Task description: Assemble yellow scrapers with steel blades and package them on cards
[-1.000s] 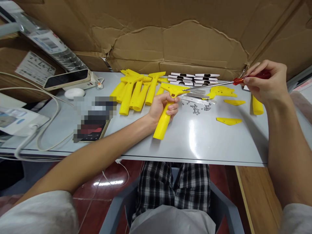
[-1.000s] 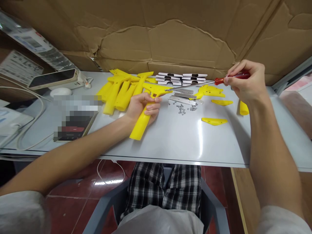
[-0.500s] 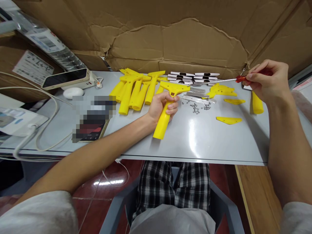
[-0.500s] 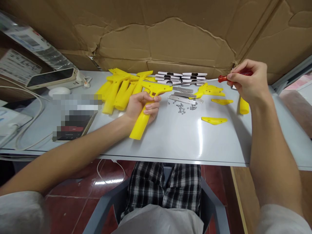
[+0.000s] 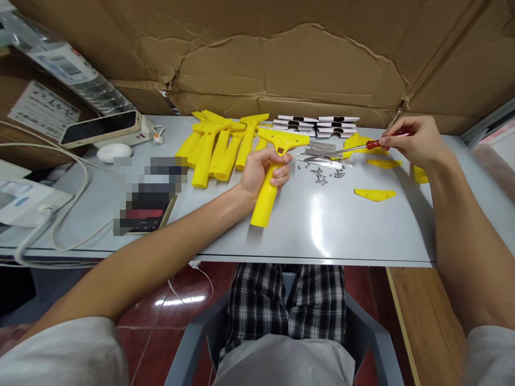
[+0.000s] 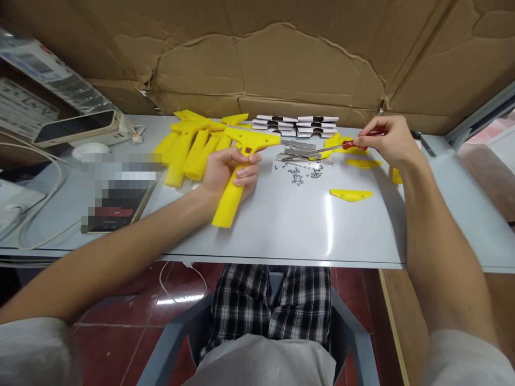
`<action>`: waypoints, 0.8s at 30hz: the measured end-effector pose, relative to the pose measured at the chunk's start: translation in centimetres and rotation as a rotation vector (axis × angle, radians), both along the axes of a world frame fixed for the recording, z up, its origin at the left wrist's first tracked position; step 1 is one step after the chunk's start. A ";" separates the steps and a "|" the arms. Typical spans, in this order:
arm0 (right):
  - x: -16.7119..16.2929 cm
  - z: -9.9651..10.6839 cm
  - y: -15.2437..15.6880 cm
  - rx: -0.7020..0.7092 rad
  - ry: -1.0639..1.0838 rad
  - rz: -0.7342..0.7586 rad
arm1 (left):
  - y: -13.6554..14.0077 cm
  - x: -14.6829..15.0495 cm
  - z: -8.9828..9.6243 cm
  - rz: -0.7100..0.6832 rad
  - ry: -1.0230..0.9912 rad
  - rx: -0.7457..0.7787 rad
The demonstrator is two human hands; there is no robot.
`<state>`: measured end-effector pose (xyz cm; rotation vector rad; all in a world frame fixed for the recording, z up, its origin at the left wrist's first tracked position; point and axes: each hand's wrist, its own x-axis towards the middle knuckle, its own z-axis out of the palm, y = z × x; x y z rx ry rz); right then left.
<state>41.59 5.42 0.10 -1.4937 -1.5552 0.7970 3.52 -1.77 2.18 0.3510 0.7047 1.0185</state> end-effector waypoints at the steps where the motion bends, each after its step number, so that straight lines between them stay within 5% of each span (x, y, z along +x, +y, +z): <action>1: 0.1 -0.1 0.0 -0.045 -0.019 0.006 | 0.0 0.0 0.0 -0.005 0.007 -0.002; 9: -1.2 0.8 -0.5 -0.141 -0.558 0.082 | -0.4 0.1 0.0 -0.048 0.058 0.037; 15: -5.1 2.2 -2.6 0.130 -0.680 0.359 | -0.1 -0.3 -0.8 -0.093 0.089 0.080; 18: -7.1 2.1 -3.3 0.123 -0.742 0.474 | 0.2 -0.7 -1.4 -0.124 0.104 0.130; 24: -7.8 0.6 -2.9 0.062 -0.795 0.456 | 0.2 -0.9 -2.0 -0.136 0.149 0.254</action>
